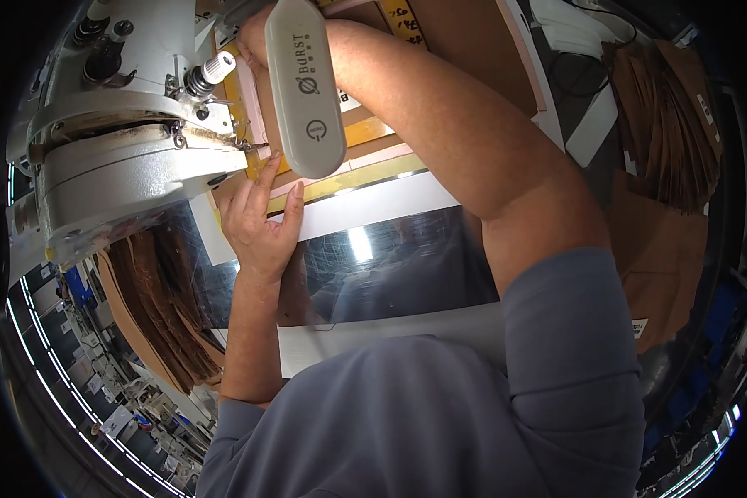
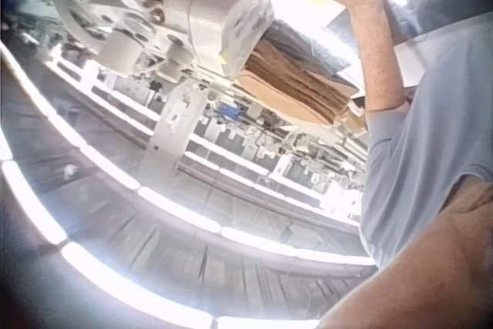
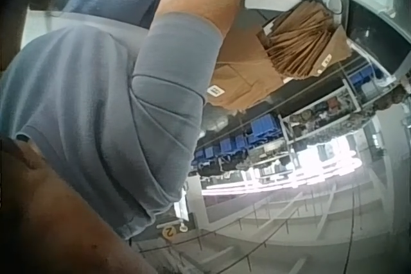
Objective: Sewing a logo label onto a brown fabric bag using an industrial sewing machine.
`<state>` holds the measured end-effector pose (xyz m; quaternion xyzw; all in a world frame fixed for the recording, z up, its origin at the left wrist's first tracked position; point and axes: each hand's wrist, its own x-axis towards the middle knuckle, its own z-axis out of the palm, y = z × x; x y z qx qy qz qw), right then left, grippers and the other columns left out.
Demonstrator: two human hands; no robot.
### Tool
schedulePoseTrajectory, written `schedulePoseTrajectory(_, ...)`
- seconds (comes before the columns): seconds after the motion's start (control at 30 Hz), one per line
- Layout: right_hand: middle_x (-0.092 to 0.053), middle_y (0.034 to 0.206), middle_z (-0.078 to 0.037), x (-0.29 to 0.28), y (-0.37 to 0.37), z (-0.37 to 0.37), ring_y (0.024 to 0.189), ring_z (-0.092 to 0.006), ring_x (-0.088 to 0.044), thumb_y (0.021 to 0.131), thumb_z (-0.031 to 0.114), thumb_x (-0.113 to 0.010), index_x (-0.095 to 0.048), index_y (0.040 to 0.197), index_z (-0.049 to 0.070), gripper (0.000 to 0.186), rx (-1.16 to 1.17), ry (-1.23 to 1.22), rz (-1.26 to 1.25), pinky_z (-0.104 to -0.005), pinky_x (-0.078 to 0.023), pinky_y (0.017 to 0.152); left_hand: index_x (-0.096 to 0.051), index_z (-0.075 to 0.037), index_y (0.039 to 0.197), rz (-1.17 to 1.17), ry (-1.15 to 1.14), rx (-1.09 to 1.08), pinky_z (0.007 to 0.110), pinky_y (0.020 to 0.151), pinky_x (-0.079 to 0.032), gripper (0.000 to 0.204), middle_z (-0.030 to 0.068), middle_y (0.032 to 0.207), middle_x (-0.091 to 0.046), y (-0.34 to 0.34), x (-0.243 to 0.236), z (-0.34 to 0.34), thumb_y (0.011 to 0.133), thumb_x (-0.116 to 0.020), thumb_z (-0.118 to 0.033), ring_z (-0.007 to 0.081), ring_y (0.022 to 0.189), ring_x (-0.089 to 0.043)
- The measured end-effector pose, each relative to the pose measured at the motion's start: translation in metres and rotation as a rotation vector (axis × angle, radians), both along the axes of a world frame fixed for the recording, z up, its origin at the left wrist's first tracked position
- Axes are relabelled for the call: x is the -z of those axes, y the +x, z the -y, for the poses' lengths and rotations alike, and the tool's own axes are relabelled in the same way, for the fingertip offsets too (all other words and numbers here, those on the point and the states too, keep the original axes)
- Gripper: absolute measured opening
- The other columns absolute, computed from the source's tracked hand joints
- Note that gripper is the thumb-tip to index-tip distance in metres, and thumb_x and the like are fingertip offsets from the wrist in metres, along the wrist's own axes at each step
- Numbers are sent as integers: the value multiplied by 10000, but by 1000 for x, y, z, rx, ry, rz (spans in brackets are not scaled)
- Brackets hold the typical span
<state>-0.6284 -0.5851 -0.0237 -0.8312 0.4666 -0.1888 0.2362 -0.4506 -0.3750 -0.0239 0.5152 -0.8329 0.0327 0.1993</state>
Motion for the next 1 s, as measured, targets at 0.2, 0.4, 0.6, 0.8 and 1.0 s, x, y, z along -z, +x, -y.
schedulePoseTrajectory(0.2,-735,1071,-263,0,13,2,1088,-375,-712,887,103,-589,-764,1011,-6,240,-3,-39,-69,-426,-557,963,-709,-63,1309,-27,35,-14,350,699,-361,540,24,767,-567,0,3,-4,850,-789,-335,182,681,-522)
schedulePoseTrajectory(0.4,-734,1080,-251,6,3,-3,1094,-368,-708,894,120,-592,-759,1030,1,247,33,-68,-79,-425,-552,969,-706,-64,1311,-49,21,8,353,711,-348,548,35,802,-577,1,7,-1,840,-796,-328,190,703,-514)
schedulePoseTrajectory(0.6,-733,1091,-238,13,16,9,1101,-360,-702,902,141,-594,-754,1052,9,256,51,-94,-94,-424,-545,977,-701,-53,1309,-26,29,-2,345,711,-337,559,39,806,-589,0,4,-2,828,-807,-318,187,699,-502)
schedulePoseTrajectory(0.8,-732,1101,-224,22,-7,1,1108,-351,-696,909,162,-597,-748,1074,17,267,53,-130,-107,-423,-539,985,-699,-50,1305,-11,35,-14,345,708,-334,560,39,801,-593,2,8,-2,825,-808,-316,183,692,-500)
schedulePoseTrajectory(1.0,-731,1112,-210,31,-38,-12,1116,-343,-690,917,183,-599,-743,1097,26,279,69,-173,-123,-422,-532,992,-694,-51,1314,-7,20,-5,346,712,-337,563,38,805,-598,-3,7,-1,825,-803,-310,186,686,-494)
